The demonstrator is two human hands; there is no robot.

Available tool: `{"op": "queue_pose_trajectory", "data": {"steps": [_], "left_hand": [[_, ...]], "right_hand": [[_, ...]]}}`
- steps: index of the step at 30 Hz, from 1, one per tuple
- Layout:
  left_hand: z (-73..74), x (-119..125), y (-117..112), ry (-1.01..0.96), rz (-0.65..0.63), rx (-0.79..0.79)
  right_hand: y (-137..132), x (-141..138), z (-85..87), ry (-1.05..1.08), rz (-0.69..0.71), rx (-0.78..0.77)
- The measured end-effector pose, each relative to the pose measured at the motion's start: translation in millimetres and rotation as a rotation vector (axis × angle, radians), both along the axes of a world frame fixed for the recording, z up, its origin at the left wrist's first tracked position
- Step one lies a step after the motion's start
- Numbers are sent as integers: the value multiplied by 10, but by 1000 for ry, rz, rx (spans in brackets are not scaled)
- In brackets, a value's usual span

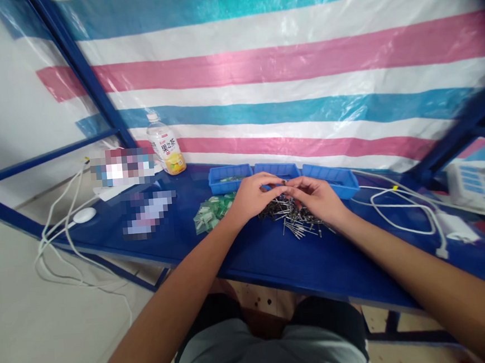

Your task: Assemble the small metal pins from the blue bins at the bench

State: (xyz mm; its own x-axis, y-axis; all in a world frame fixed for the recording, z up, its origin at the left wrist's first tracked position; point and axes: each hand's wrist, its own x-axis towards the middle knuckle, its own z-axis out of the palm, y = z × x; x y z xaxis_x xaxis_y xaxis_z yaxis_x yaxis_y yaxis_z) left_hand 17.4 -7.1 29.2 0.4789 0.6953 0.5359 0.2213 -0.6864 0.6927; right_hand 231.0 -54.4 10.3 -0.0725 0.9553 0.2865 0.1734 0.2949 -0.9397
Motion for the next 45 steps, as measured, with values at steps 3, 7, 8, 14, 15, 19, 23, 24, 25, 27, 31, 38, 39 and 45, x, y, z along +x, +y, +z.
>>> {"op": "queue_pose_trajectory", "data": {"steps": [3, 7, 8, 14, 15, 19, 23, 24, 25, 27, 31, 38, 39, 45], "left_hand": [[-23, -1, 25, 42, 54, 30], [-62, -12, 42, 225, 82, 157], [-71, -14, 37, 266, 68, 188], [-87, -13, -52, 383, -101, 255], [-92, -13, -60, 398, -133, 264], [-136, -11, -40, 468, -198, 287], [-165, -2, 15, 500, -167, 272], [-163, 1, 23, 502, -160, 274], [-159, 3, 29, 502, -154, 278], [-147, 6, 32, 495, -141, 286], [-130, 11, 32, 487, -110, 290], [-137, 6, 46, 477, -101, 318], [-139, 3, 48, 459, -96, 325], [-116, -6, 51, 197, 13, 305]], "right_hand": [[24, 9, -15, 50, -24, -21], [120, 28, -37, 162, -88, -37], [151, 40, -41, 176, -113, -51], [205, 141, -44, 74, -210, -81], [186, 149, -41, 57, -204, -60], [96, 127, -17, -8, -180, 6], [56, 77, 7, -34, -156, 19], [52, 69, 11, -35, -151, 18], [48, 64, 16, -35, -148, 16], [40, 60, 26, -34, -148, 12], [24, 61, 38, -42, -144, 5], [7, 44, 30, -50, -127, 13], [3, 40, 34, -57, -124, 13], [-25, 25, 29, -128, -110, 66]]}}
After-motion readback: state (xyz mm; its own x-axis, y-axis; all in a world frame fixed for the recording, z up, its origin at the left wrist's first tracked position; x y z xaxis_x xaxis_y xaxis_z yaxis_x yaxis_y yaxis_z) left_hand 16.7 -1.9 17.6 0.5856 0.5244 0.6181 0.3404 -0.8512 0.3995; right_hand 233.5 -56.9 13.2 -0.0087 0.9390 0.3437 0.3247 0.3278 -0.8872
